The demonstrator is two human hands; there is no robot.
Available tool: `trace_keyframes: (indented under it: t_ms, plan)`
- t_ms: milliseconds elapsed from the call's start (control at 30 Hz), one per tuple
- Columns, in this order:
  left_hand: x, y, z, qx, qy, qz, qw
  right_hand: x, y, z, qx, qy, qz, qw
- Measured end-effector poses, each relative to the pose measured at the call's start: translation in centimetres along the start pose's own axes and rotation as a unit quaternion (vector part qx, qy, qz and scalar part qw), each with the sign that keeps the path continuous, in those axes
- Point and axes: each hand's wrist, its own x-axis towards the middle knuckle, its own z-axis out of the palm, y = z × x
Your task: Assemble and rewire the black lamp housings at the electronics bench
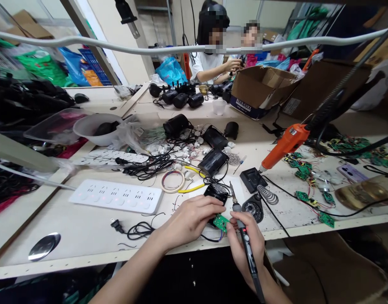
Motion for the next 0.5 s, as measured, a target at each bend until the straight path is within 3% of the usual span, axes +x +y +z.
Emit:
trace_keyframes:
  t_ms: [267,400,500]
  plan:
    - [-0.5,-0.2,0.6,0.149,-0.003,-0.013,0.989,-0.1,1.0,-0.9,-0.022,0.024,0.063,0.997]
    - [-1.2,-0.1,1.0,0.074,0.034,-0.014,0.997,0.1,0.8,-1.0,-0.009,0.025,0.060,0.998]
    - [-0.9,-0.1,1.2,0.019,0.027,-0.014,0.999,0.4,0.4,-1.1,-0.001,0.019,0.045,0.999]
